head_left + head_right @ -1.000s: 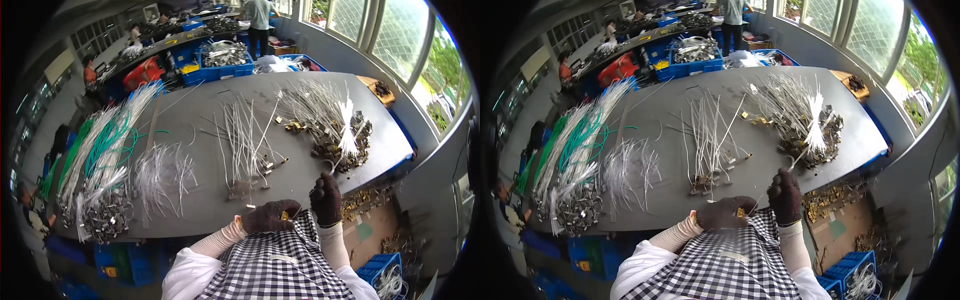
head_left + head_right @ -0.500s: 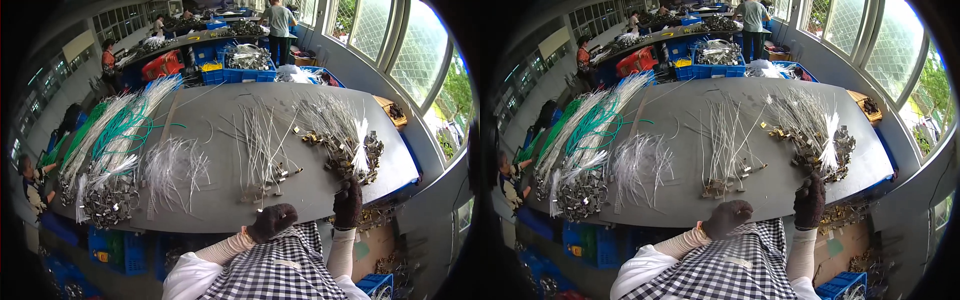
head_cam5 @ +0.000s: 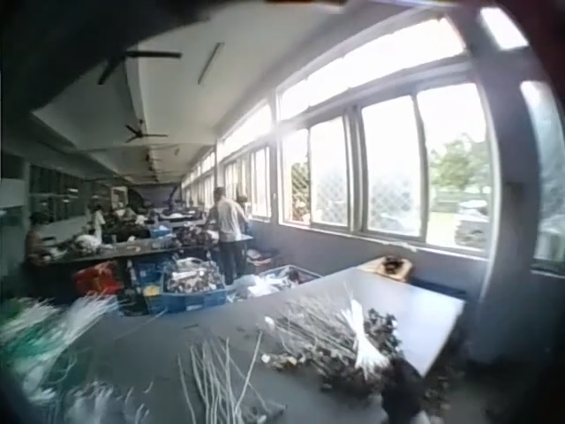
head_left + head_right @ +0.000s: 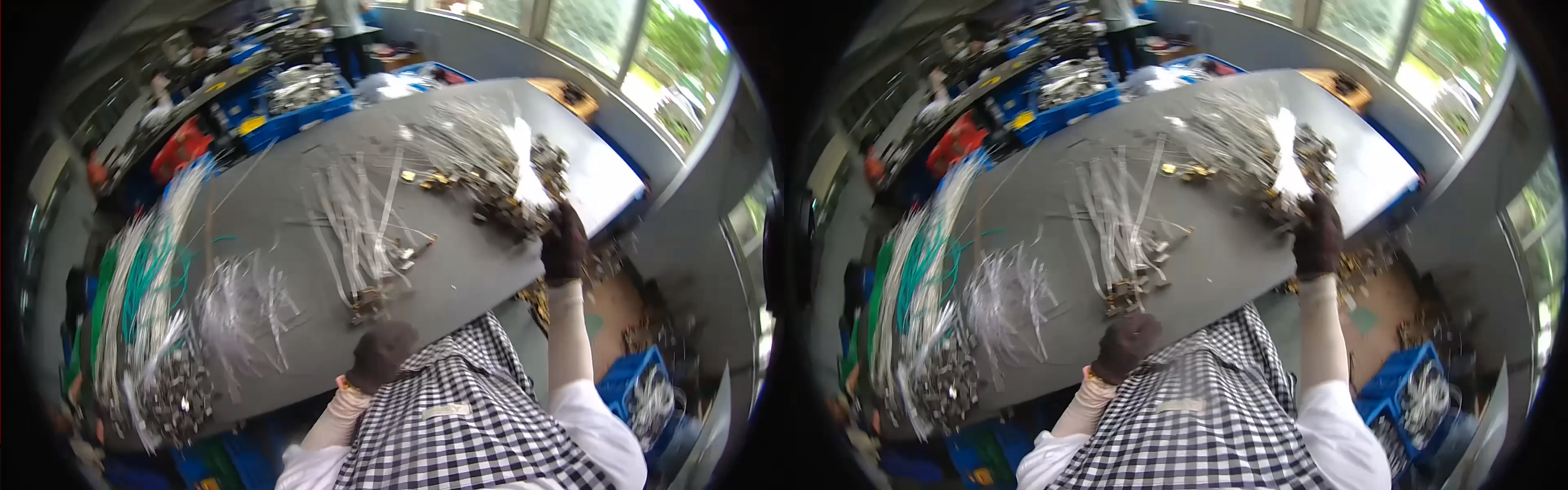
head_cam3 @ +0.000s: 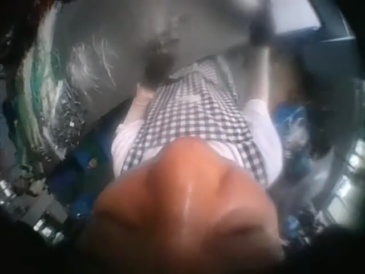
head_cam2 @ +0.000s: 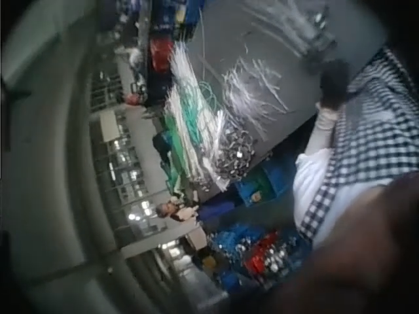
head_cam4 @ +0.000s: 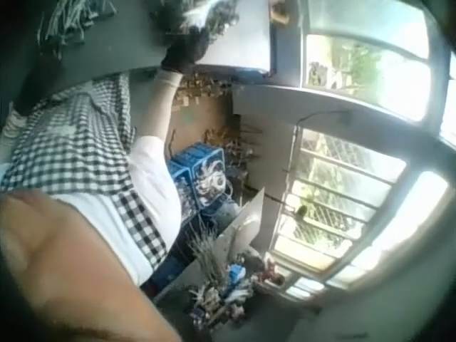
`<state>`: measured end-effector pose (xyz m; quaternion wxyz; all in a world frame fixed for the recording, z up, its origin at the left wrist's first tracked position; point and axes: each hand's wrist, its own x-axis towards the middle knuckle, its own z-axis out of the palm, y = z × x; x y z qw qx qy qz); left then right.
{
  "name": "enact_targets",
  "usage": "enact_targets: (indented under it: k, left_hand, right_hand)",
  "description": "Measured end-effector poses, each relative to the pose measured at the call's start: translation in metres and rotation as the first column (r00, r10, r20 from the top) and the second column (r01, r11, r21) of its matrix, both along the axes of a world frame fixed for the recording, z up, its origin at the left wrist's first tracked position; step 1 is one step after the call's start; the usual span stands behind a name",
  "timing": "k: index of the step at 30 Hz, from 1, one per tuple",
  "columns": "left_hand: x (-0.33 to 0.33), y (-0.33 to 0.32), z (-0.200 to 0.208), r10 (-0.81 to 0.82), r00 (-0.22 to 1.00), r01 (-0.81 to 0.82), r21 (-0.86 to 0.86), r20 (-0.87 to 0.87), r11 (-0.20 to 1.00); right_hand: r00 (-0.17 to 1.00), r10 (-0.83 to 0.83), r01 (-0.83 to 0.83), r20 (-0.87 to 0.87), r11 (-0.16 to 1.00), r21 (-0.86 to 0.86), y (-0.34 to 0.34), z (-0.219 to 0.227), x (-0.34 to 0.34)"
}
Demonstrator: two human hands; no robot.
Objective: The person groups sets of wires and feeds them into protective plastic tubing by hand to assemble wire harnesses.
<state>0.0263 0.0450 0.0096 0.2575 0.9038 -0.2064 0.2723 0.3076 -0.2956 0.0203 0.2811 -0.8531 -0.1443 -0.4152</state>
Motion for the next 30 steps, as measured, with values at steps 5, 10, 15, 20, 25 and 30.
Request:
enact_targets:
  k: [5, 10, 15, 20, 25, 30]
  left_hand:
    - [-0.029, 0.006, 0.016, 0.040, 0.893, -0.258, -0.436, -0.449, 0.862]
    - [-0.011, 0.012, 0.029, 0.018, 0.876, -0.245, -0.412, -0.483, 0.877]
    - [-0.029, 0.030, 0.008, 0.158, 0.924, -0.223, -0.155, -0.348, 0.962]
    - [-0.030, 0.032, 0.007, 0.098, 0.917, -0.223, -0.294, -0.386, 0.929]
    - [-0.033, 0.039, -0.005, 0.108, 0.798, -0.401, -0.389, -0.593, 0.830]
    - [-0.032, 0.040, -0.010, 0.049, 0.774, -0.444, -0.486, -0.631, 0.753]
  right_hand:
    - [0.751, 0.639, -0.077, -0.166, 0.334, 0.939, 0.057, 0.059, 0.012]
    - [0.807, 0.585, -0.083, 0.077, -0.017, 0.996, 0.002, 0.059, 0.026]
    - [0.790, 0.591, -0.094, 0.163, -0.146, 0.985, -0.011, 0.050, 0.042]
    - [0.800, 0.582, -0.087, 0.147, -0.129, 0.988, -0.023, 0.051, 0.044]
    - [0.779, 0.623, -0.072, 0.077, -0.034, 0.997, -0.019, 0.049, 0.041]
    - [0.748, 0.636, -0.101, 0.190, -0.174, 0.980, -0.028, 0.040, 0.045]
